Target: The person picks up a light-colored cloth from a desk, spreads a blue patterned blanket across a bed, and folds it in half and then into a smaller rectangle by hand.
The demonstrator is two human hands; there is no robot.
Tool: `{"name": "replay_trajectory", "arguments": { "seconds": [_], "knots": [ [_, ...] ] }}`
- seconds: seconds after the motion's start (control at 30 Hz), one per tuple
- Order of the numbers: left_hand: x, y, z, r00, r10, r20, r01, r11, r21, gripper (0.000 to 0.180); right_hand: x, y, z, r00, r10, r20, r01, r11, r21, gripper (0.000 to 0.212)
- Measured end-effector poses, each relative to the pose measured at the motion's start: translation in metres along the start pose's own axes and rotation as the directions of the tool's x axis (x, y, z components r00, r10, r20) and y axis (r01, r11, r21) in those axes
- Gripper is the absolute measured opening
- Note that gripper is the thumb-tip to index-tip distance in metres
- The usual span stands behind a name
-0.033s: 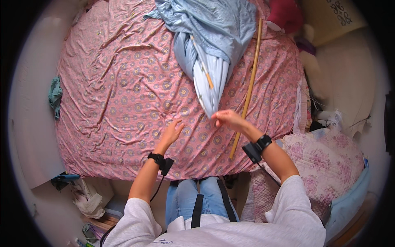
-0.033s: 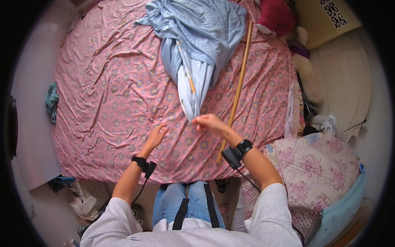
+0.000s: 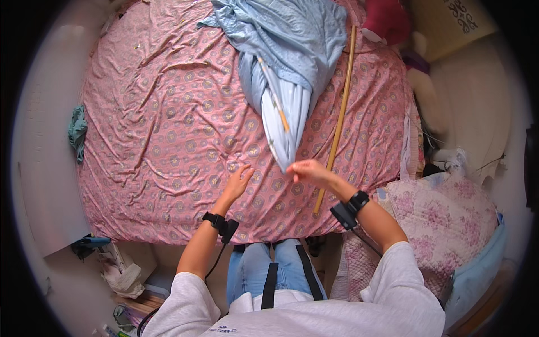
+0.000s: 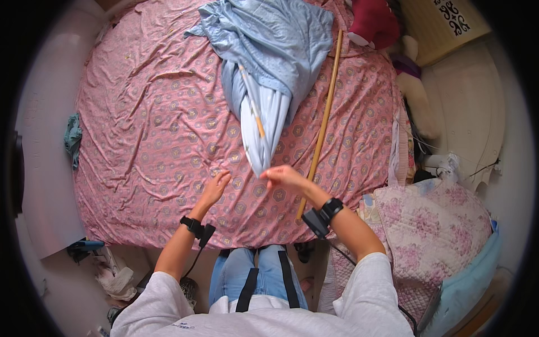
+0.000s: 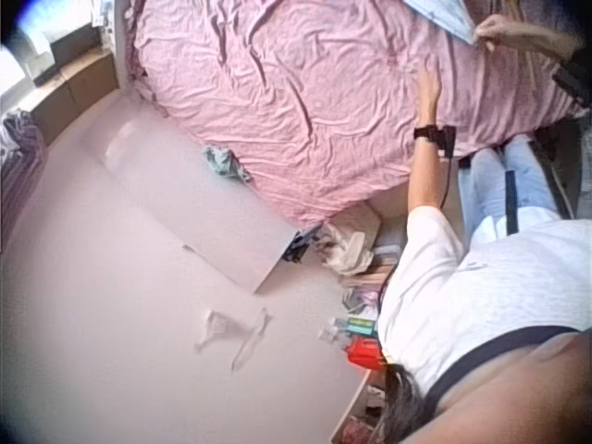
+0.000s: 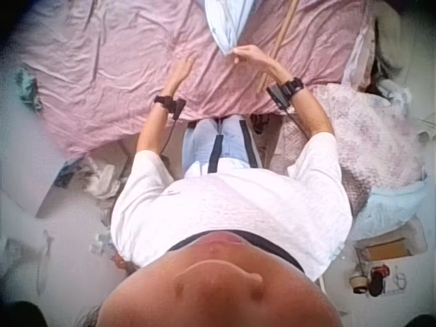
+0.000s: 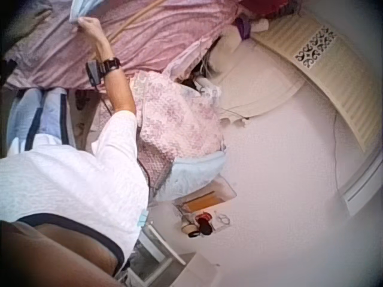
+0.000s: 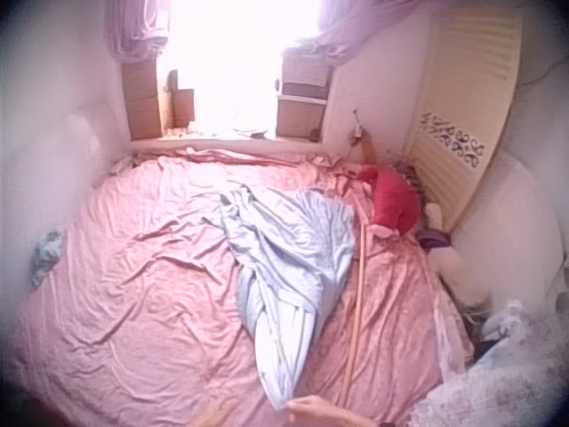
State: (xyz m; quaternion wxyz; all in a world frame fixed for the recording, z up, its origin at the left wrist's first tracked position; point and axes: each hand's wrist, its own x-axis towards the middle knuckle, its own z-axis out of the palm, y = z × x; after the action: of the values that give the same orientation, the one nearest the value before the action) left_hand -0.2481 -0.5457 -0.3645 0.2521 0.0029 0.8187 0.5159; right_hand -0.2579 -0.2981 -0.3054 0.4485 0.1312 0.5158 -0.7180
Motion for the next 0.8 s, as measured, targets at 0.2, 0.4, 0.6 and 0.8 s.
{"name": "replay_trajectory", "arguments": {
  "seconds": [0.2, 0.4, 0.6, 0.8],
  "knots": [
    [-0.113, 0.016, 0.024, 0.867, -0.249, 0.432, 0.49, 0.581, -0.65, 0.047, -0.108, 0.095, 0.131, 0.883, 0.226, 0.411, -0.253, 0.967, 0.012, 0.028],
    [-0.19, 0.0, 0.023, 0.964, -0.1, 0.247, 0.221, 0.82, -0.528, 0.041, -0.119, 0.131, 0.156, 0.825, 0.362, 0.434, -0.01, 0.778, -0.628, 0.024],
    [-0.231, 0.03, -0.02, 0.96, -0.268, 0.084, 0.276, 0.847, -0.455, 0.036, -0.055, 0.075, 0.087, 0.865, -0.497, -0.076, 0.202, 0.482, -0.853, 0.023],
    [-0.297, 0.024, -0.038, 0.859, -0.488, 0.155, 0.475, 0.647, -0.596, 0.029, 0.017, 0.067, 0.038, 0.801, -0.346, -0.488, -0.259, 0.534, -0.805, 0.081]
  ]
}}
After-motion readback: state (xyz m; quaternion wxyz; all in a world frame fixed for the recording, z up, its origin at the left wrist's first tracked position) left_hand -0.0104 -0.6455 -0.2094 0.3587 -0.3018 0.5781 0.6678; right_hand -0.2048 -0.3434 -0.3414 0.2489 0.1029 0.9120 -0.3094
